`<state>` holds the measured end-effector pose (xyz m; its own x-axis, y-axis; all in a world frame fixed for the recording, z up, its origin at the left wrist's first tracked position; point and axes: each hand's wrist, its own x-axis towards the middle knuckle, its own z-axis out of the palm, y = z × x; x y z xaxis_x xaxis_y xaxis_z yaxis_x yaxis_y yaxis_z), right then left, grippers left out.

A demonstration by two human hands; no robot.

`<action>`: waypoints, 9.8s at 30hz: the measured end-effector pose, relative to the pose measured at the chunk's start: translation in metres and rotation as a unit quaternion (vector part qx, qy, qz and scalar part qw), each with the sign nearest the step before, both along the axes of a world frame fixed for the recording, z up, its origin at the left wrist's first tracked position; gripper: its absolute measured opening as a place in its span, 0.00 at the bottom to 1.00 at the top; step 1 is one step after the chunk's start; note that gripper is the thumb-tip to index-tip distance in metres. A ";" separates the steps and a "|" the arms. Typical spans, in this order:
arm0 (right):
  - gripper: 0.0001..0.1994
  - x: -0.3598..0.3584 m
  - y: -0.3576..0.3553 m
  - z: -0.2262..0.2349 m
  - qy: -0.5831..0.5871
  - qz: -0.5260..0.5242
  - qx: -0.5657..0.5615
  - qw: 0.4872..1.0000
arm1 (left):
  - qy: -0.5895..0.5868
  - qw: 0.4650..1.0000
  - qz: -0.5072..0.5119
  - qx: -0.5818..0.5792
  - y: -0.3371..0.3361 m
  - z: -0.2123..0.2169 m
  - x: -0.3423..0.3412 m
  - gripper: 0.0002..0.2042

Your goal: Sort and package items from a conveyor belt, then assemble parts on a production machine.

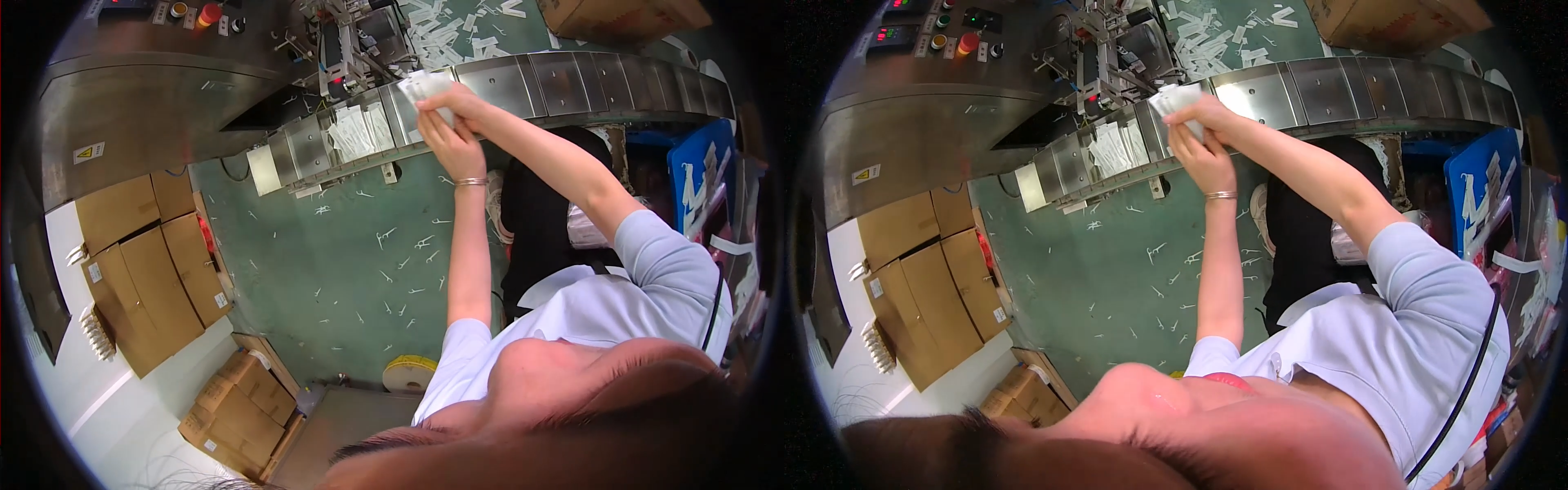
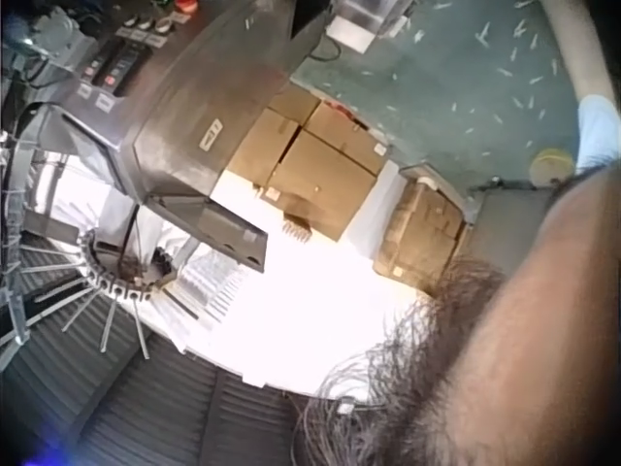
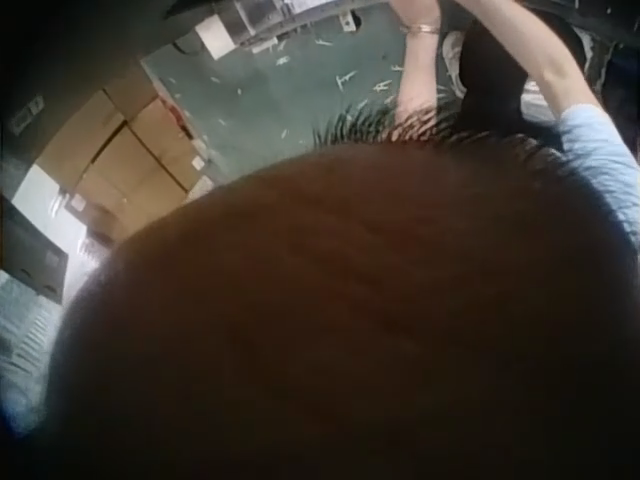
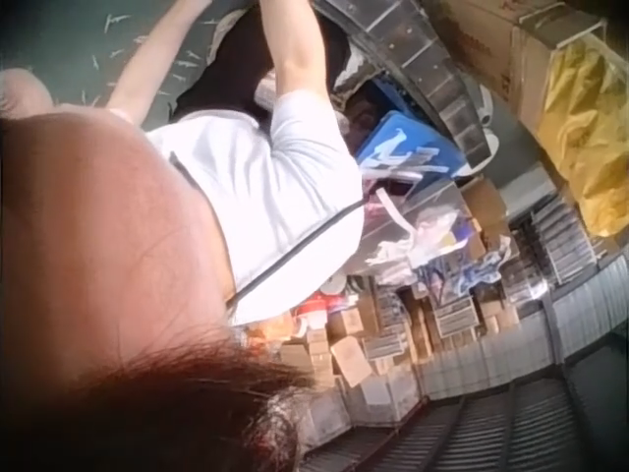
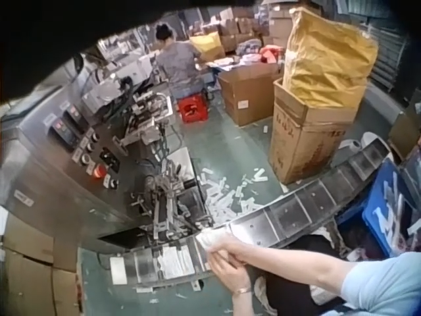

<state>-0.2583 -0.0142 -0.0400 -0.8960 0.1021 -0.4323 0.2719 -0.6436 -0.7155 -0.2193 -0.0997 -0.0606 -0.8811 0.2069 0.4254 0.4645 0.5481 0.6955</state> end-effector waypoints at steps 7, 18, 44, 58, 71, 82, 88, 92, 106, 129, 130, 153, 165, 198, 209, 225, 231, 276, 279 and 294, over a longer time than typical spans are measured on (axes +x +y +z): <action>0.17 0.065 0.076 0.002 0.004 -0.083 0.052 0.995 | -0.151 0.975 -0.122 0.110 0.017 0.024 0.014 0.14; 0.20 0.145 0.098 0.021 0.040 -0.018 0.030 0.999 | -0.304 0.768 -0.279 -0.490 -0.022 -0.034 -0.126 0.10; 0.34 0.299 0.109 -0.005 0.100 -0.129 0.438 0.884 | -0.443 0.791 -0.195 0.374 0.126 -0.015 0.186 0.14; 0.36 0.287 0.128 -0.015 0.169 -0.092 0.590 0.784 | -0.455 0.764 -0.336 0.311 0.120 0.002 0.171 0.22; 0.34 0.298 0.130 -0.033 0.107 -0.055 0.488 0.865 | -0.458 0.753 -0.323 0.344 0.122 0.004 0.170 0.21; 0.34 0.301 0.132 -0.028 0.079 0.006 0.500 0.862 | -0.483 0.729 -0.293 0.388 0.117 -0.005 0.181 0.23; 0.30 0.315 0.146 -0.012 -0.028 -0.077 0.488 0.869 | -0.421 0.839 -0.165 0.301 0.078 0.031 0.213 0.26; 0.22 0.325 0.166 0.026 0.059 -0.029 0.700 0.711 | -0.342 0.921 -0.177 0.059 0.029 0.062 0.258 0.27; 0.26 0.426 0.102 0.061 -0.017 -0.056 0.429 0.901 | -0.357 0.918 -0.169 0.041 0.024 0.037 0.304 0.15; 0.11 0.360 0.033 0.029 0.048 0.294 0.931 0.210 | -0.260 0.944 -0.090 0.184 0.004 0.012 0.310 0.05; 0.11 0.353 0.030 0.032 0.016 0.333 0.921 0.200 | -0.239 0.954 -0.089 0.156 0.006 0.014 0.304 0.05; 0.20 0.358 0.043 0.046 0.085 0.076 0.784 0.610 | -0.177 0.966 -0.186 0.038 -0.008 0.032 0.276 0.13; 0.30 0.378 0.021 0.006 0.067 -0.056 0.622 0.778 | -0.047 0.883 -0.450 -0.129 0.022 0.010 0.259 0.27; 0.08 0.362 0.069 0.029 -0.054 -0.123 0.154 0.979 | -0.359 0.898 -0.138 0.213 0.028 0.030 0.250 0.29; 0.08 0.375 0.062 0.024 -0.007 -0.192 0.121 0.974 | -0.239 0.963 -0.106 0.066 0.040 0.040 0.265 0.42; 0.06 0.357 0.066 0.032 0.027 -0.145 0.280 0.948 | -0.198 0.977 -0.059 0.050 0.014 0.033 0.246 0.17; 0.08 0.360 0.056 0.058 0.211 0.012 0.660 0.721 | -0.176 0.978 -0.062 0.089 0.013 0.039 0.239 0.09; 0.10 0.297 0.055 -0.008 0.084 0.407 0.662 0.624 | -0.053 0.973 -0.210 0.076 0.020 0.036 0.216 0.08; 0.09 0.302 0.053 0.008 0.093 0.400 0.668 0.620 | -0.042 0.974 -0.212 0.066 0.019 0.036 0.210 0.07; 0.04 0.327 0.052 0.018 0.192 0.173 0.741 0.620 | 0.004 0.977 -0.194 -0.085 0.056 0.031 0.171 0.06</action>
<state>0.0683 0.0380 -0.0224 -0.9829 -0.0945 0.1578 -0.1628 0.8463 -0.5072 -0.0479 -0.0432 -0.0292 -0.7195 0.5923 0.3626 0.6650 0.4371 0.6056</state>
